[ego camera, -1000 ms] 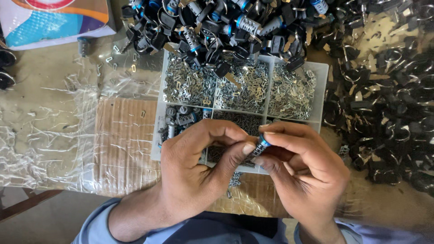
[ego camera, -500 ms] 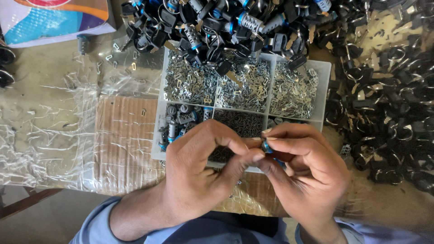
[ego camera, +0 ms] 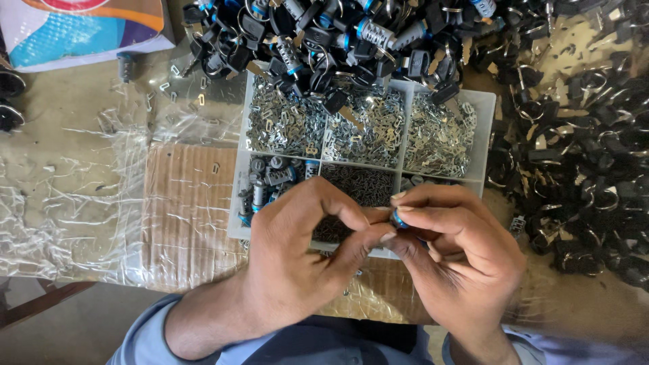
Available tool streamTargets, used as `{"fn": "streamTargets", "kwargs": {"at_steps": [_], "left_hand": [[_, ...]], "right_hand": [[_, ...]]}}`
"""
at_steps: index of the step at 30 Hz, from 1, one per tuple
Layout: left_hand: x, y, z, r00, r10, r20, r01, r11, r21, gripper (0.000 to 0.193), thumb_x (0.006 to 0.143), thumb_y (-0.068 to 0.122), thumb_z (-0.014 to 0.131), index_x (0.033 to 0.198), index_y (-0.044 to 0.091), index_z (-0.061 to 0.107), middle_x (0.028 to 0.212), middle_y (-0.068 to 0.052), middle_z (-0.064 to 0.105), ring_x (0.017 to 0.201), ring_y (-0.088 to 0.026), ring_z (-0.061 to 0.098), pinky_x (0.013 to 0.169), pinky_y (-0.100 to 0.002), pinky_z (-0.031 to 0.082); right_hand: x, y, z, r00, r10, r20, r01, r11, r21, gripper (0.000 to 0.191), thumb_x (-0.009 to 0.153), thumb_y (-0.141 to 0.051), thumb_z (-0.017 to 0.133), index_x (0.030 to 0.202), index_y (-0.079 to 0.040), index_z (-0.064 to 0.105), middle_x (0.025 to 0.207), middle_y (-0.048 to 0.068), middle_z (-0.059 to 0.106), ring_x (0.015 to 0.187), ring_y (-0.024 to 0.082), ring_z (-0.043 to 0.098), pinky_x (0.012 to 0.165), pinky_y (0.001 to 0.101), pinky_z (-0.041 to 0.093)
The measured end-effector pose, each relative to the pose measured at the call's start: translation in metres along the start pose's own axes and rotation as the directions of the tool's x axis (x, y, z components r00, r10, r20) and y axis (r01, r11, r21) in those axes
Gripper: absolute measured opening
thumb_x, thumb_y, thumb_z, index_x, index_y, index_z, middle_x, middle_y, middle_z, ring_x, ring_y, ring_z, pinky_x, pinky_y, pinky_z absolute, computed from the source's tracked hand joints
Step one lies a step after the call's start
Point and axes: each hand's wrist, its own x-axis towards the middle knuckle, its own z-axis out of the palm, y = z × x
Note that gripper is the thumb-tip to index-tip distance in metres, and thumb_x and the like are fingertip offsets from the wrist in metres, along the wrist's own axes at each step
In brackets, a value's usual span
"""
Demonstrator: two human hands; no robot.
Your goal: The person sits at a workshop table covered with piles of padlock bodies, key rings and small metal parts, and assembles padlock cylinders by hand. They pick small pins and springs from a compartment tray, insert them into a cylinder body held in one hand, and set finished cylinders with the piles of padlock parts.
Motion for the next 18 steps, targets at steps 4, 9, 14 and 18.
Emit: {"fn": "streamTargets", "kwargs": {"at_steps": [4,9,14,18], "left_hand": [[0.007,0.003,-0.006,0.999,0.040,0.032,-0.040,0.999,-0.019,0.028,0.084,0.012,0.090,0.088,0.009,0.063,0.088,-0.001,0.070,0.081,-0.012,0.070,0.067,-0.026,0.055],[0.019,0.006,-0.011,0.956,0.292,0.026,-0.280,0.884,0.374,0.021,0.089,0.016,0.088,0.099,0.010,0.070,0.095,-0.001,0.071,0.089,-0.022,0.061,0.077,-0.035,0.050],[0.021,0.000,-0.006,0.962,0.157,0.224,-0.261,0.769,0.584,0.018,0.084,0.018,0.085,0.092,0.009,0.073,0.090,-0.006,0.069,0.088,-0.031,0.061,0.081,-0.045,0.049],[0.015,0.001,-0.007,0.972,0.183,0.147,-0.222,0.918,0.328,0.016,0.090,0.006,0.081,0.103,0.008,0.072,0.103,-0.005,0.072,0.090,-0.026,0.061,0.082,-0.038,0.049]], "right_hand": [[0.003,0.000,0.000,1.000,-0.007,0.010,0.007,0.999,-0.043,0.024,0.091,0.002,0.078,0.114,0.001,0.070,0.122,0.015,0.071,0.092,0.009,0.074,0.064,0.0115,0.059],[0.005,-0.001,0.002,0.997,0.057,-0.060,-0.050,0.993,0.109,0.030,0.094,0.006,0.073,0.123,0.004,0.066,0.126,0.018,0.068,0.103,0.017,0.075,0.084,0.0235,0.065],[0.002,-0.005,0.005,0.989,0.123,-0.078,-0.099,0.962,0.255,0.034,0.099,0.011,0.067,0.133,0.008,0.061,0.133,0.020,0.064,0.118,0.025,0.072,0.107,0.0371,0.067],[0.002,-0.005,0.005,0.982,0.166,-0.093,-0.136,0.953,0.271,0.037,0.097,0.012,0.068,0.133,0.009,0.059,0.135,0.021,0.064,0.118,0.025,0.072,0.102,0.0340,0.065]]}}
